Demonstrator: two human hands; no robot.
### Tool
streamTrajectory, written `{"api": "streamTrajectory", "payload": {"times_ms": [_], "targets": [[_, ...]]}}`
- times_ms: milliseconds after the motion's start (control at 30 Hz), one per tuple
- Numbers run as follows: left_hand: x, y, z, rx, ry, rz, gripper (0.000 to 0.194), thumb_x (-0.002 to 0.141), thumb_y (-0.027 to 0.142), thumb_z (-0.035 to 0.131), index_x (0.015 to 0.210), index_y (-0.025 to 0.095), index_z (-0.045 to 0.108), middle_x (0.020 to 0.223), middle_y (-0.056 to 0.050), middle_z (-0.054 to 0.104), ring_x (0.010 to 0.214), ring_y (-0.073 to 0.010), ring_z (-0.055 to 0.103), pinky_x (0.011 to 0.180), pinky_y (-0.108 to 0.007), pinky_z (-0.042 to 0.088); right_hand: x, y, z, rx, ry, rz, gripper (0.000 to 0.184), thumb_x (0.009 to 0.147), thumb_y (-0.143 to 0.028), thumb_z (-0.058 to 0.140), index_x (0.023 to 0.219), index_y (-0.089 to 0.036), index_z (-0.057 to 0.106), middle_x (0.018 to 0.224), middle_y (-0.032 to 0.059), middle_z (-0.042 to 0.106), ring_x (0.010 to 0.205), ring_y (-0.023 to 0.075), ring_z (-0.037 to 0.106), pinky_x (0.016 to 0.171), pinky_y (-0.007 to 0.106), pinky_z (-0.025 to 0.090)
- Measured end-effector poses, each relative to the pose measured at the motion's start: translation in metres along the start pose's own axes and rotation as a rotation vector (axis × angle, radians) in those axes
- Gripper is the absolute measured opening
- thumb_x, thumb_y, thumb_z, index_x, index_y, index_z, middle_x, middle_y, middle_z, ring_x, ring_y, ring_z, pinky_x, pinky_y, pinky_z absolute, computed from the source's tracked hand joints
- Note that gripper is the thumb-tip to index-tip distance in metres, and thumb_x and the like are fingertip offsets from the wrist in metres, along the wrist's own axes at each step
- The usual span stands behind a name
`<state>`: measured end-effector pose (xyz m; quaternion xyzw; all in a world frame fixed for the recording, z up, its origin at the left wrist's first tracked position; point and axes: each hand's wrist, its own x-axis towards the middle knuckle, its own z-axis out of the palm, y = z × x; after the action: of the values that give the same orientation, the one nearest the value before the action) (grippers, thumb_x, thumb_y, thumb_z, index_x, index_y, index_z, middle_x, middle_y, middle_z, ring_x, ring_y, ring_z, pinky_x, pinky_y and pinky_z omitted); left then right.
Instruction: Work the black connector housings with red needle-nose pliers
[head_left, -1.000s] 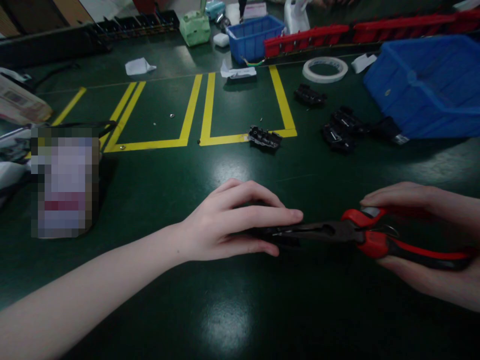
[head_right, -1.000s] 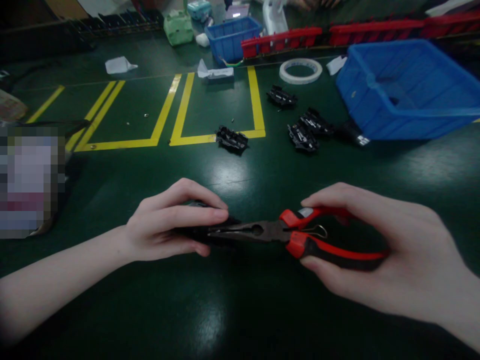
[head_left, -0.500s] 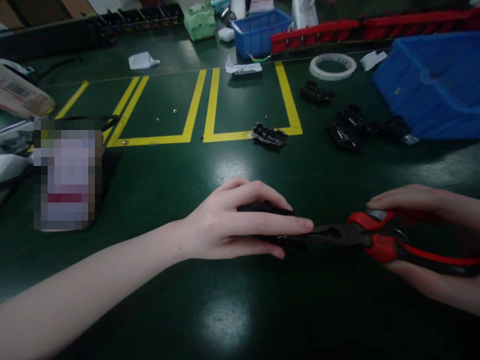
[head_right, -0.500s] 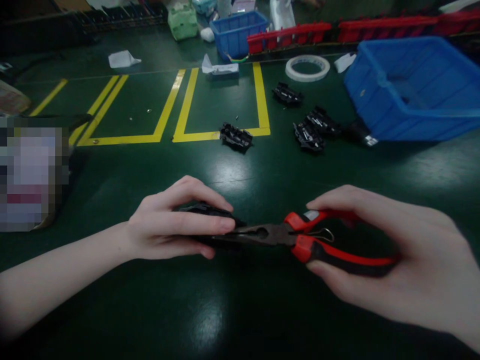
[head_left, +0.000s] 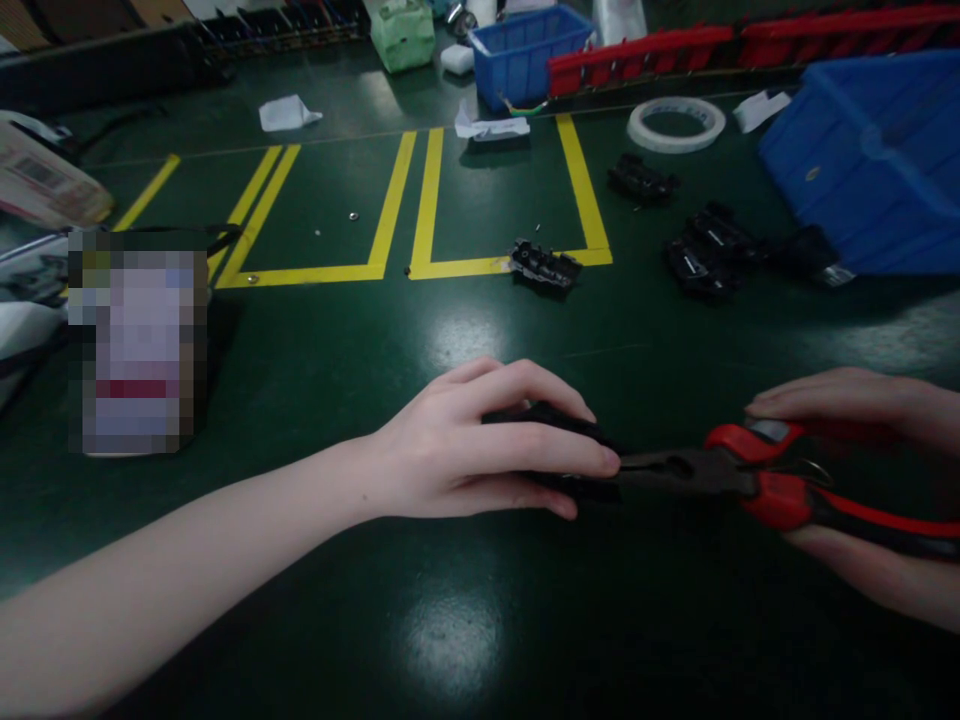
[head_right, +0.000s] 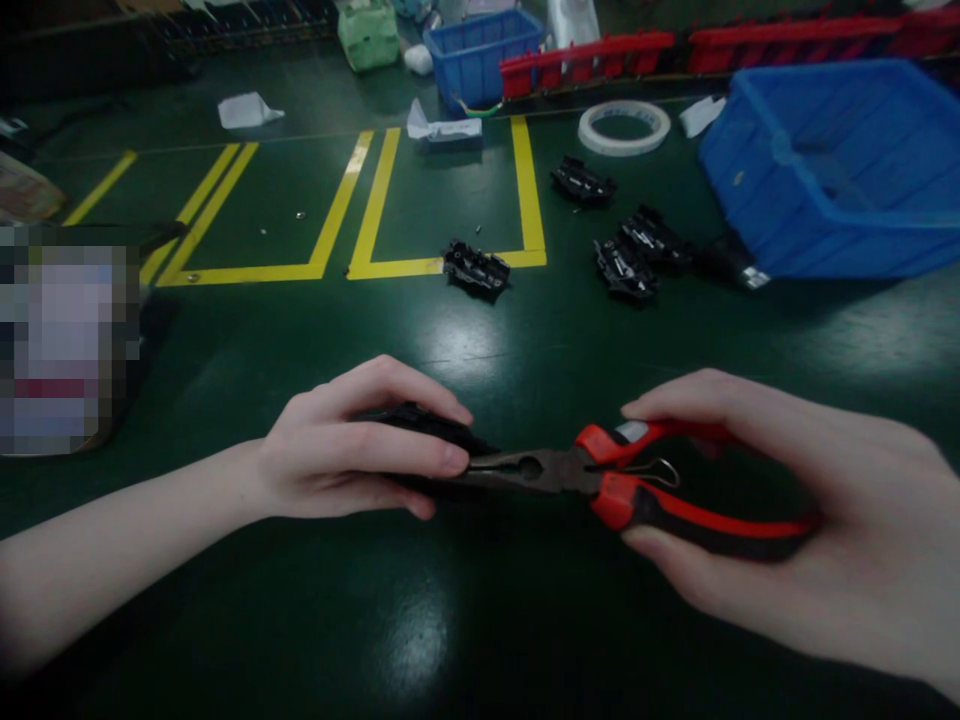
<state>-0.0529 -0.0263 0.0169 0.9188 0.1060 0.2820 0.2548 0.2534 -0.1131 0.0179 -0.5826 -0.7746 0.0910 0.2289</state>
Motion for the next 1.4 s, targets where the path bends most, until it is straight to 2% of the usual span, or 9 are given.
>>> {"api": "streamTrajectory", "payload": {"times_ms": [100, 200, 533, 700, 900, 1067, 1200, 1400], "targets": [[0.0, -0.001, 0.0, 0.004, -0.005, 0.002, 0.02, 0.094, 0.034, 0.055, 0.11, 0.026, 0.064, 0.114, -0.006, 0.064, 0.1, -0.0188, 0.064, 0.077, -0.029, 0.055, 0.001, 0.0, 0.001, -0.019, -0.035, -0.073, 0.047, 0.069, -0.056, 0.063, 0.109, -0.032, 0.057, 0.099, 0.0009, 0.068, 0.079, 0.0239, 0.068, 0.063, 0.037, 0.055], [0.0, -0.002, 0.001, 0.018, 0.017, 0.035, 0.019, 0.093, 0.034, 0.056, 0.11, 0.027, 0.063, 0.113, -0.005, 0.065, 0.098, -0.0182, 0.064, 0.075, -0.028, 0.054, 0.002, 0.0, 0.002, -0.015, -0.041, -0.087, 0.046, 0.071, -0.056, 0.062, 0.109, -0.031, 0.056, 0.099, 0.001, 0.068, 0.078, 0.023, 0.068, 0.063, 0.036, 0.055], [-0.004, 0.003, 0.001, 0.157, 0.031, -0.047, 0.023, 0.094, 0.041, 0.054, 0.108, 0.027, 0.067, 0.105, -0.004, 0.066, 0.089, -0.0168, 0.065, 0.071, -0.028, 0.054, 0.008, -0.01, 0.006, 0.036, -0.051, -0.161, 0.038, 0.075, -0.051, 0.061, 0.106, -0.03, 0.057, 0.092, 0.0008, 0.068, 0.069, 0.0184, 0.067, 0.055, 0.028, 0.055], [-0.003, 0.001, -0.001, 0.095, 0.014, -0.035, 0.022, 0.092, 0.038, 0.057, 0.106, 0.023, 0.066, 0.104, -0.006, 0.065, 0.09, -0.0164, 0.065, 0.071, -0.026, 0.056, 0.01, -0.02, 0.007, 0.109, -0.057, -0.085, 0.032, 0.078, -0.05, 0.059, 0.103, -0.031, 0.056, 0.09, -0.0007, 0.067, 0.066, 0.0179, 0.065, 0.057, 0.029, 0.053], [-0.003, -0.008, -0.001, -0.02, 0.009, 0.014, 0.025, 0.091, 0.036, 0.061, 0.11, 0.019, 0.061, 0.105, -0.007, 0.062, 0.087, -0.0143, 0.064, 0.07, -0.023, 0.056, 0.015, -0.018, 0.012, 0.098, -0.098, -0.162, 0.038, 0.075, -0.046, 0.065, 0.107, -0.027, 0.054, 0.092, -0.0009, 0.068, 0.068, 0.0152, 0.066, 0.056, 0.024, 0.054], [-0.002, -0.009, 0.0, -0.047, 0.008, 0.005, 0.023, 0.091, 0.03, 0.061, 0.111, 0.018, 0.06, 0.11, -0.007, 0.061, 0.095, -0.016, 0.064, 0.078, -0.025, 0.056, 0.017, -0.016, 0.014, 0.114, -0.1, -0.18, 0.044, 0.078, -0.046, 0.063, 0.117, -0.03, 0.051, 0.1, 0.0012, 0.068, 0.079, 0.0197, 0.068, 0.06, 0.03, 0.057], [-0.001, -0.008, 0.0, -0.042, -0.011, -0.057, 0.02, 0.092, 0.023, 0.059, 0.111, 0.018, 0.059, 0.115, -0.008, 0.059, 0.102, -0.0172, 0.061, 0.084, -0.028, 0.054, 0.019, -0.009, 0.009, 0.057, -0.065, -0.186, 0.044, 0.079, -0.048, 0.061, 0.119, -0.033, 0.052, 0.106, 0.003, 0.065, 0.088, 0.0234, 0.067, 0.071, 0.037, 0.058], [-0.001, -0.009, 0.0, 0.023, -0.093, -0.177, 0.016, 0.093, 0.021, 0.057, 0.109, 0.02, 0.058, 0.119, -0.005, 0.06, 0.111, -0.0184, 0.056, 0.096, -0.034, 0.044, 0.029, 0.013, 0.002, -0.094, 0.015, -0.329, 0.04, 0.083, -0.044, 0.06, 0.116, -0.023, 0.055, 0.106, 0.0072, 0.062, 0.096, 0.0215, 0.06, 0.084, 0.034, 0.052]]}}
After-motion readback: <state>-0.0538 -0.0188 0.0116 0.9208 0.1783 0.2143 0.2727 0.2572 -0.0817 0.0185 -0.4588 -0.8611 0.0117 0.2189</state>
